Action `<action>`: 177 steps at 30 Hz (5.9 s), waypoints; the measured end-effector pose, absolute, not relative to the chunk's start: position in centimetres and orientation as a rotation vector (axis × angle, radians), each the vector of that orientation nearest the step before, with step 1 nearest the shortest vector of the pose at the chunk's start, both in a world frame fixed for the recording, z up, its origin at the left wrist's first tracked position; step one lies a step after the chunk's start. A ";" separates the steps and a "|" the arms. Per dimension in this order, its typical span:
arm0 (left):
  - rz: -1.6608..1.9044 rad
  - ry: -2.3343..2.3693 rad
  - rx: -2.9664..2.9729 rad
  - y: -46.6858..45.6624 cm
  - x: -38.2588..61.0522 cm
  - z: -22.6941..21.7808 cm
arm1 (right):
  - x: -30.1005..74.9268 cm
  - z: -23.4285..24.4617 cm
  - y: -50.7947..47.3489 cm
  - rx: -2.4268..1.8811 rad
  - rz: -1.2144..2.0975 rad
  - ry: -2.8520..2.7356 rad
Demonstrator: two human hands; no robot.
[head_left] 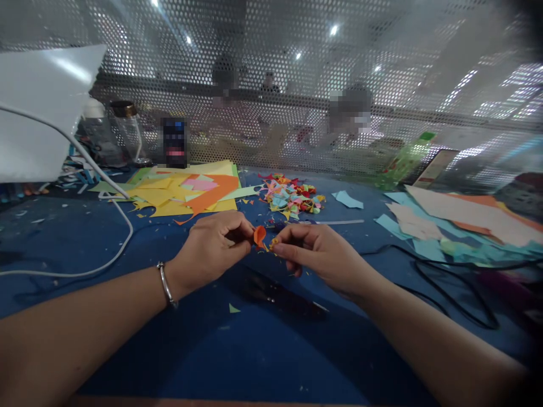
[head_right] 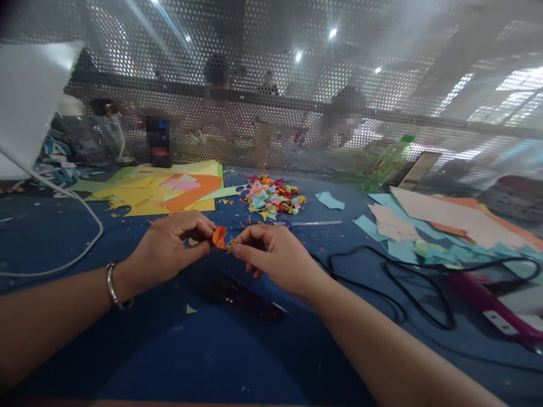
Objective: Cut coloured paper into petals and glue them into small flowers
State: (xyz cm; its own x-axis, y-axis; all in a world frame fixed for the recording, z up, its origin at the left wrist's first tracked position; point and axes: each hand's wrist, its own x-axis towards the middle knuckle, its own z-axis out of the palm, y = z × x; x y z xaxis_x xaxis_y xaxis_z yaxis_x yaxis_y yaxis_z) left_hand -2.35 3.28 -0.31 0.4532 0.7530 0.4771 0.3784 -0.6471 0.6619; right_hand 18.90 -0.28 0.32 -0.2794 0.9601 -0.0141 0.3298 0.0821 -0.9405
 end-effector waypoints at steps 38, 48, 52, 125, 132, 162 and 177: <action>0.939 1.043 2.422 2.6 -1.9 -0.7 | 18.3 0.8 -0.5 -1.347 0.794 -1.993; 0.879 1.083 2.411 2.8 -1.7 -0.7 | 18.3 0.5 -0.5 -1.350 0.739 -2.035; 0.878 1.097 2.407 2.7 -1.7 -0.6 | 18.3 0.5 -0.5 -1.344 0.728 -2.048; 1.364 1.088 1.047 7.8 -4.4 1.3 | 26.1 -0.4 4.9 -1.313 0.788 -0.884; 1.317 1.146 1.057 8.4 -5.0 1.5 | 25.8 -0.1 4.5 -1.278 0.864 -0.887; 1.050 1.271 2.174 9.2 -5.2 -0.8 | 25.4 0.2 8.0 -1.727 0.195 -1.988; 0.996 1.322 2.193 9.7 -5.4 -1.0 | 25.3 -0.3 9.5 -1.732 0.089 -2.226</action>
State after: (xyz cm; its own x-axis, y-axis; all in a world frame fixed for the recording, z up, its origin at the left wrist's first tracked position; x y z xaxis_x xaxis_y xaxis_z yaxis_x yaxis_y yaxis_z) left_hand -5.36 9.68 -0.95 0.3020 0.8778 0.3719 0.5996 -0.4782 0.6418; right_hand 25.34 9.51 -0.33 -0.2147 0.9538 0.2101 0.9340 0.2634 -0.2415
